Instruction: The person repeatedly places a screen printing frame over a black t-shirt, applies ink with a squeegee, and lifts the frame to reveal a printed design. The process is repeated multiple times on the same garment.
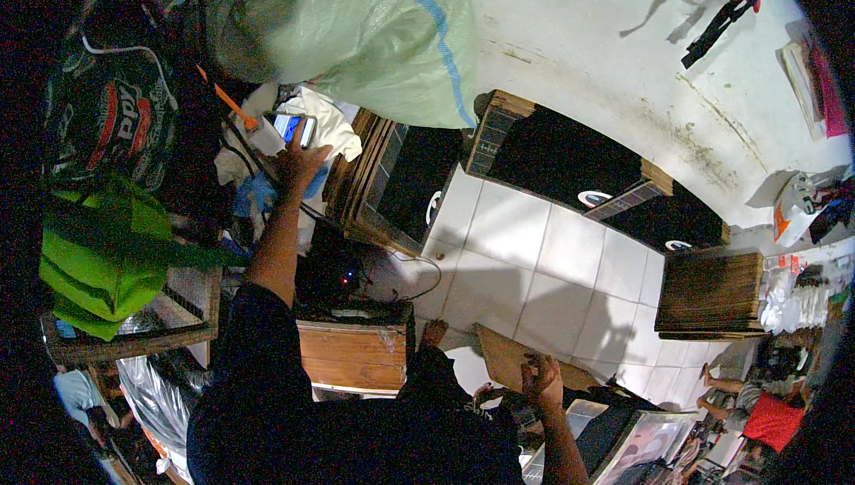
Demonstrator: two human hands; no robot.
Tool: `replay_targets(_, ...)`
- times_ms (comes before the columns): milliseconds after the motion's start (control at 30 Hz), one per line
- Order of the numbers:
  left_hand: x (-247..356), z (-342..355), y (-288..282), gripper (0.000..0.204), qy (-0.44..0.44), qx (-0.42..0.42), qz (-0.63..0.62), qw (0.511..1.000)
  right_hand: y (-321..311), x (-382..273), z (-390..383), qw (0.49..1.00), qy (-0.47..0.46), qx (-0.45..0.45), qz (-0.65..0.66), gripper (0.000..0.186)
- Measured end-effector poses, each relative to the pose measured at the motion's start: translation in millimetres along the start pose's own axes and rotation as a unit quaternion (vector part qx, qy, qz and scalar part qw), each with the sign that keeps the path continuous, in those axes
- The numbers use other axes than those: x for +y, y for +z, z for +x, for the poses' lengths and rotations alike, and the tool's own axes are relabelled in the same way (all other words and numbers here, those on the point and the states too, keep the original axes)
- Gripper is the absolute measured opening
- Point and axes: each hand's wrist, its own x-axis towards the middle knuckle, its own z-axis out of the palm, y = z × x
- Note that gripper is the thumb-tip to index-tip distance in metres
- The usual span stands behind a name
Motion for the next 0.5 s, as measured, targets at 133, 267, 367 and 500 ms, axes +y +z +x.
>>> replay_targets(133,0,5,-4,0.104,-0.062,-0.040,0.223,0.972,1,-3,2,1.000,-0.005,-0.006,-0.011,0.021)
replay_targets(267,2,5,-5,0.120,-0.076,-0.051,0.320,0.943,2,-3,1,1.000,-0.006,-0.001,0.014,0.019)
replay_targets(367,11,-2,-6,0.119,0.000,0.083,0.336,0.938,6,1,-4,0.999,0.026,0.006,0.018,0.019)
replay_targets(500,48,-28,-1,0.102,0.043,0.010,0.151,0.988,12,10,-17,0.998,0.025,0.049,0.042,0.021)
